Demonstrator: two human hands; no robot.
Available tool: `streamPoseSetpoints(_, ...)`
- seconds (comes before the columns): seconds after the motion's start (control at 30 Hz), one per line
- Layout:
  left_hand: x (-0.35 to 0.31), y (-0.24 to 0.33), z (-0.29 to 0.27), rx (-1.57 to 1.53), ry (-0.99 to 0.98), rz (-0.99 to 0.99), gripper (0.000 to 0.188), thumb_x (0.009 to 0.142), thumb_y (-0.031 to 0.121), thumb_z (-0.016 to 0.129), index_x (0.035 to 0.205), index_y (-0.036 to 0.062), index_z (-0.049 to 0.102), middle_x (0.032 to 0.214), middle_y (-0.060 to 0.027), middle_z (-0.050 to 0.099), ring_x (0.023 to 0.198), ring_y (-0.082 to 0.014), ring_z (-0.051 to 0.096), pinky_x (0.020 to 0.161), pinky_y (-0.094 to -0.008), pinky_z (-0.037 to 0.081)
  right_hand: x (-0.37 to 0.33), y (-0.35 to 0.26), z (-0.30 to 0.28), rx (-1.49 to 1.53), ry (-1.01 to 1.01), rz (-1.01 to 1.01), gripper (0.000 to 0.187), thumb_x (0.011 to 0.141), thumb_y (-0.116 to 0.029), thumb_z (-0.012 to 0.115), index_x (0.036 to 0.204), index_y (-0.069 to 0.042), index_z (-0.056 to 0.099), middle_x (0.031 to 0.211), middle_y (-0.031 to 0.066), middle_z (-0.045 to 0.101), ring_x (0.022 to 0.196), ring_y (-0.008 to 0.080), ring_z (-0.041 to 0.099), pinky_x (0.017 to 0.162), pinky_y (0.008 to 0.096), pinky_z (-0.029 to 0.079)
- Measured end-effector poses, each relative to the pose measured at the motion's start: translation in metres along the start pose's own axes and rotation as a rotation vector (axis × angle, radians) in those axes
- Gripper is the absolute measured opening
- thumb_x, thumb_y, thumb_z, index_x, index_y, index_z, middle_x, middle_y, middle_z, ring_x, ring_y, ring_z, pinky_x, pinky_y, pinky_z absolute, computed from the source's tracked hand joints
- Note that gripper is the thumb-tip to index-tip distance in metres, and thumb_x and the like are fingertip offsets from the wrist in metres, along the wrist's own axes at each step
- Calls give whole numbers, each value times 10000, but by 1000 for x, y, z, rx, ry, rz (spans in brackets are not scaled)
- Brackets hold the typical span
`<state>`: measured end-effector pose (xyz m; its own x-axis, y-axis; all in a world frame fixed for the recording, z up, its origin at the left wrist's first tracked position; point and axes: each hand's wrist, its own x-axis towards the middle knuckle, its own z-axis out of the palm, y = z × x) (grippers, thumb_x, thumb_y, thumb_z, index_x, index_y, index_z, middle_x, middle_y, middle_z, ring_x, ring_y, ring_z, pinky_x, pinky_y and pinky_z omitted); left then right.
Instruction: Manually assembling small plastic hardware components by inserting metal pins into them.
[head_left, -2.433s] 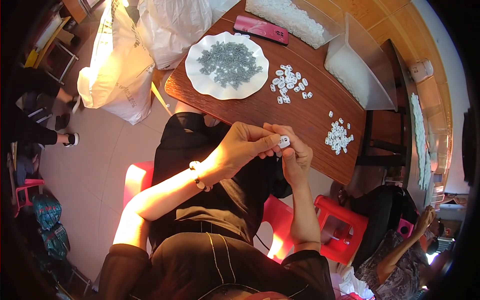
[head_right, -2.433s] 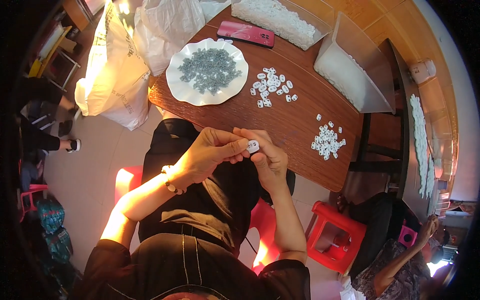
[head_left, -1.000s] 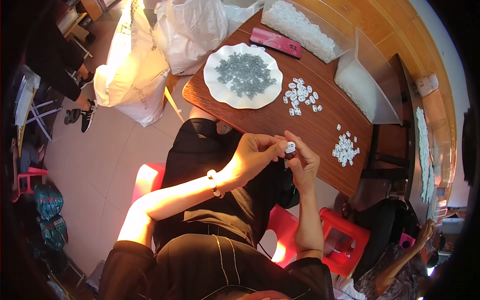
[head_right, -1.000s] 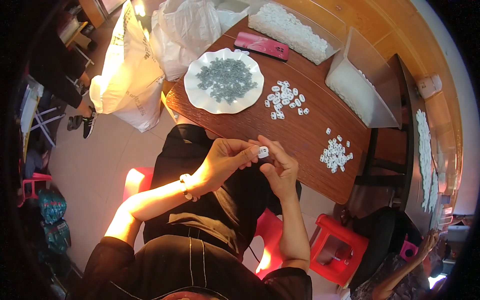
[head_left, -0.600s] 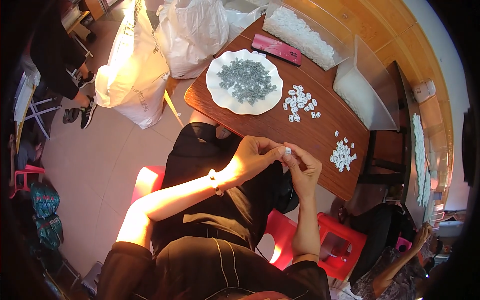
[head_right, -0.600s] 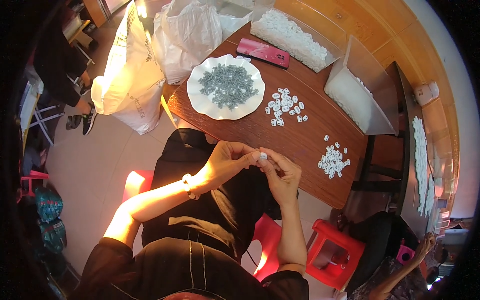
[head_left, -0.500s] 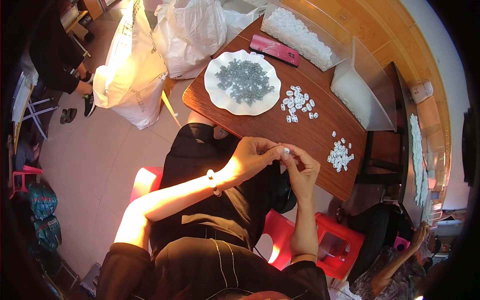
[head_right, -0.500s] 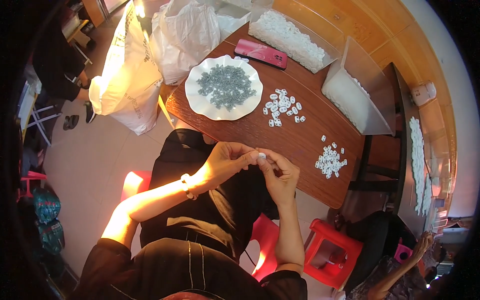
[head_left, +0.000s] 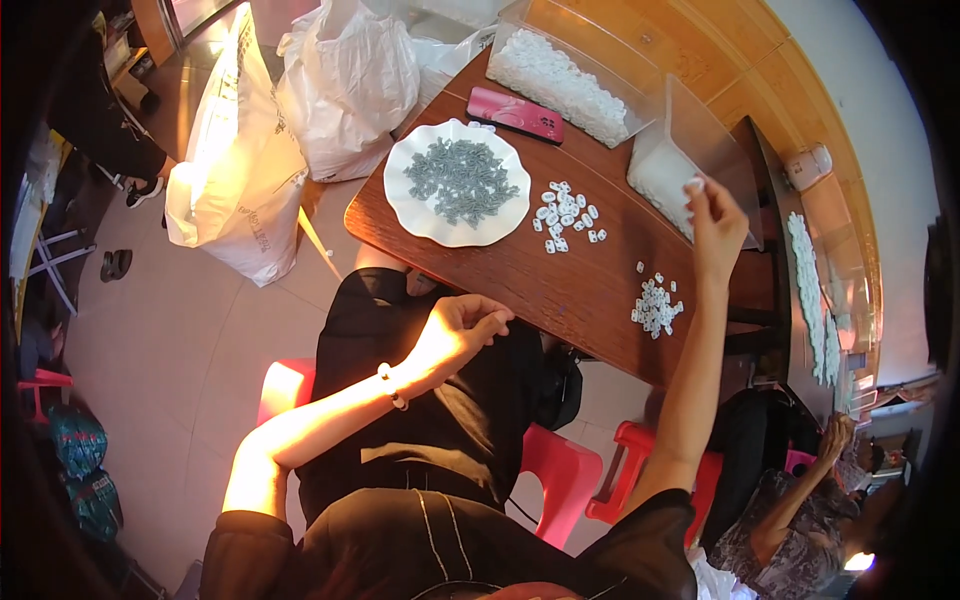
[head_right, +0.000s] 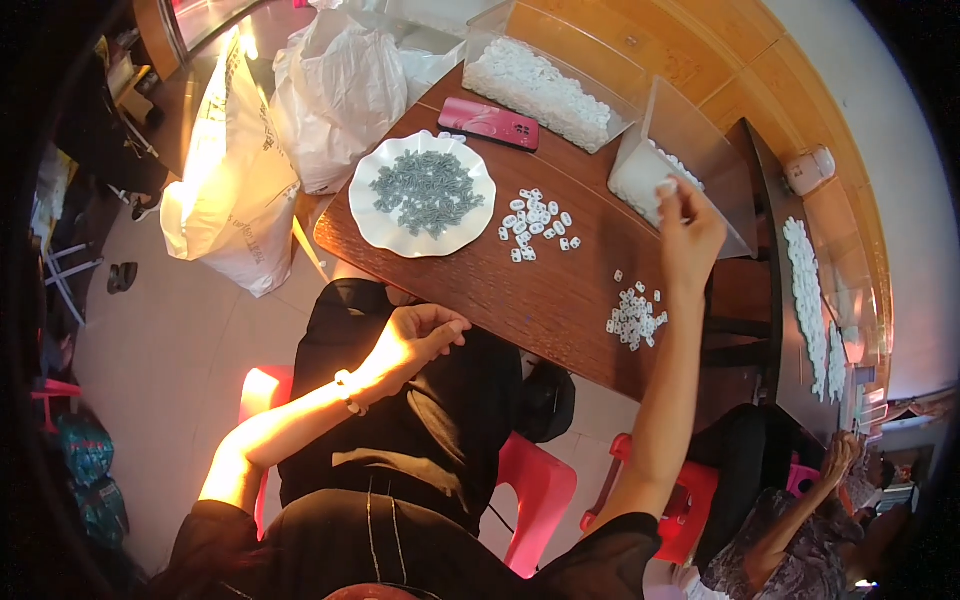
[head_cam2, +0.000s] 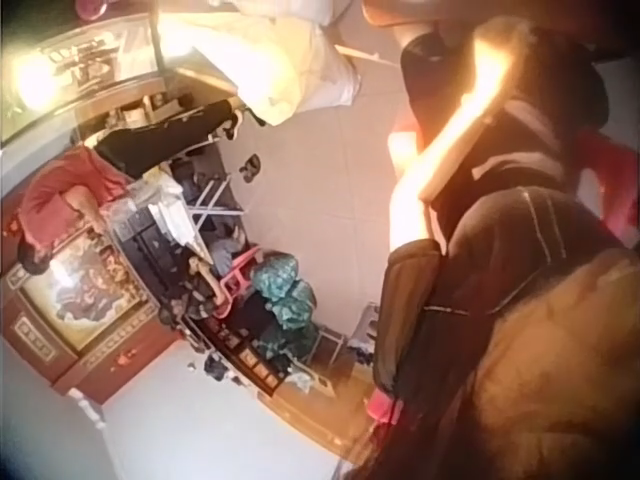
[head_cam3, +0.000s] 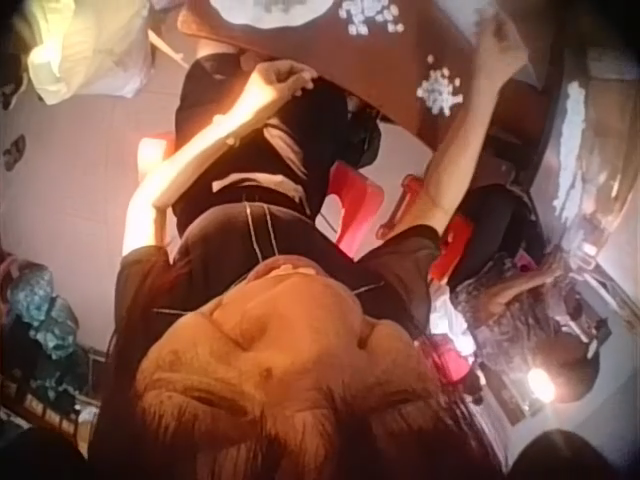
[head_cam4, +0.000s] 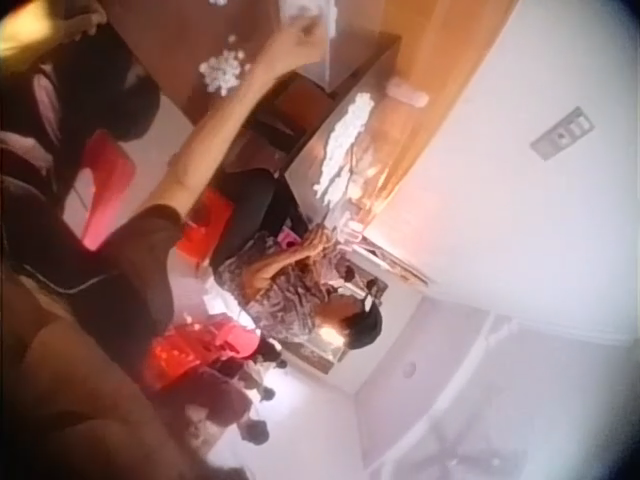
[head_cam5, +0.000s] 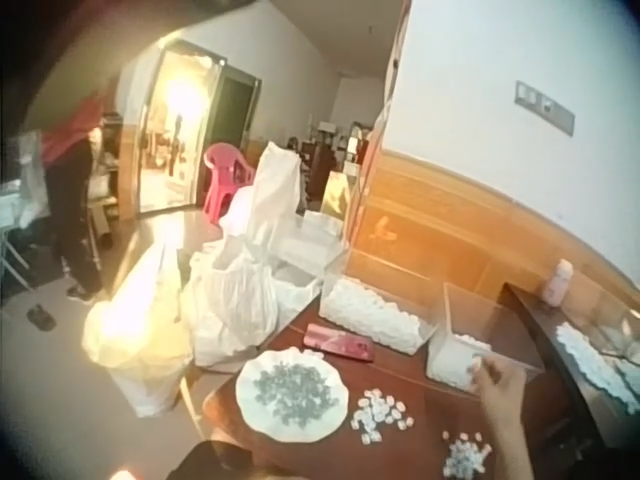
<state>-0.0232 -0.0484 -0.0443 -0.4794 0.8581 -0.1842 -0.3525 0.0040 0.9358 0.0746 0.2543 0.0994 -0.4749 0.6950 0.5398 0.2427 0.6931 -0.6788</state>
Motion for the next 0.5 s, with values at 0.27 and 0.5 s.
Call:
streamPoseSetpoints(0.27, -5, -2, -1, -20, -7, 106, 230, 899, 169, 606, 984, -38, 655, 815, -80, 675, 733, -110, 614, 665, -243, 501, 110, 129, -45, -468, 46, -198, 417, 873, -259, 629, 1190, 12, 617, 1045, 171, 691, 927, 221, 677, 839, 328, 501)
streamPoseSetpoints(0.5, -4, -11, -3, 63, 27, 39, 226, 866, 144, 585, 990, -29, 662, 812, -64, 680, 744, -103, 614, 688, -237, 484, 36, 56, 34, -348, 87, -240, 257, 919, -201, 596, 1036, 17, 665, 933, 139, 697, 825, 203, 667, 747, 320, 509)
